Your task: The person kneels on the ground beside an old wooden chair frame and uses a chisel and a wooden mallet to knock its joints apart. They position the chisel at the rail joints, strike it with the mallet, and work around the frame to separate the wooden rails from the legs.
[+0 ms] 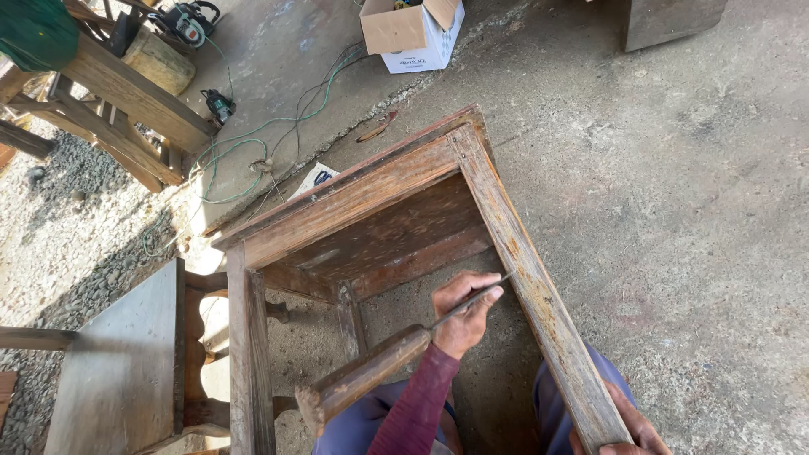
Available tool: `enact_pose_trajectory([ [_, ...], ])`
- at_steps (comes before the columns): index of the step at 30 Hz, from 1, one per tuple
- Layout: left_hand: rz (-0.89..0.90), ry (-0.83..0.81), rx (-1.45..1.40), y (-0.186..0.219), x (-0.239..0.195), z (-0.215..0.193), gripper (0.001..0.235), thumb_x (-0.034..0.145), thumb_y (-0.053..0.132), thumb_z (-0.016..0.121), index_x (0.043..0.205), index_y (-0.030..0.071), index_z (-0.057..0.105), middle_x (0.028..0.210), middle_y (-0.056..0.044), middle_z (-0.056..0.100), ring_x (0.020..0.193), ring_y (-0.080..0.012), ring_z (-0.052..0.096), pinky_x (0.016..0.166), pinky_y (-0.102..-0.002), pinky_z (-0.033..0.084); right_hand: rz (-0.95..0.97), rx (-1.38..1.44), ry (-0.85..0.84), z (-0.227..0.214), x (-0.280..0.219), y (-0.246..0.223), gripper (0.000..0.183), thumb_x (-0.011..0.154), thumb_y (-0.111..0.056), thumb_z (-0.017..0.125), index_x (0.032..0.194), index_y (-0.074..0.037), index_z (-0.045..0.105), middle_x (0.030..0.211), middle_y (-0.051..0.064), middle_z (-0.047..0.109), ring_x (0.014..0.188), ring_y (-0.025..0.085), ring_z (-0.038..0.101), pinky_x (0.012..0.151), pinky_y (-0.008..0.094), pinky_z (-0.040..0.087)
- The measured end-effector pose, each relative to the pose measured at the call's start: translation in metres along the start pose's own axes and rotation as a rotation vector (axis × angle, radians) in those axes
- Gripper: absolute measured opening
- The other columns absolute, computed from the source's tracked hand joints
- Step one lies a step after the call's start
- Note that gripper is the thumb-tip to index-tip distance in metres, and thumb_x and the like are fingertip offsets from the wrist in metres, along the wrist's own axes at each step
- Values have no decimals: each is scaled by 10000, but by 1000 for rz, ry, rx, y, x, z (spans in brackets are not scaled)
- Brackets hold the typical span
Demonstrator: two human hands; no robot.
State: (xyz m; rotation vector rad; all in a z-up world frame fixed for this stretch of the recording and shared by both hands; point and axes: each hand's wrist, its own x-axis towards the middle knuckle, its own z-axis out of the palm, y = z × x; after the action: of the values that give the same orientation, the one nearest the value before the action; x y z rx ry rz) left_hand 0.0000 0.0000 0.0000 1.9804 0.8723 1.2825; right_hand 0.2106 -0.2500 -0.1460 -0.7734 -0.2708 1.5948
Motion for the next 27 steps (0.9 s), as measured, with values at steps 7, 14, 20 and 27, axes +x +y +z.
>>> enact_pose_trajectory([
  [7,67,-57,-78,-1,8,-10,234,1002,342,729,1042,112,752,943,-87,768,745,-128,717,593,-289,593,114,-17,122,-6,0,2,1036,547,-24,715,1535,-67,407,1228,270,697,968,389,746,879,511,551],
  [14,-93,329,-50,-79,124,-13,235,932,243,804,1095,76,776,989,-69,751,876,-154,692,781,-339,584,-136,-117,-181,-48,19,33,1004,699,-73,764,1637,-8,414,1118,317,732,878,385,767,767,473,578],
  [20,-206,540,-325,-130,152,8,280,864,158,829,1094,30,735,1079,-10,754,988,-127,692,927,-291,547,221,17,413,-118,69,75,533,1056,-306,399,1526,-78,506,1309,198,691,1077,252,702,979,414,520],
  [27,-143,330,-258,-102,149,-11,200,915,94,805,1098,26,759,1033,-1,742,959,-121,655,906,-271,529,204,58,450,-99,45,69,539,1048,-353,404,1507,-104,534,1303,221,668,1017,267,696,934,458,543],
])
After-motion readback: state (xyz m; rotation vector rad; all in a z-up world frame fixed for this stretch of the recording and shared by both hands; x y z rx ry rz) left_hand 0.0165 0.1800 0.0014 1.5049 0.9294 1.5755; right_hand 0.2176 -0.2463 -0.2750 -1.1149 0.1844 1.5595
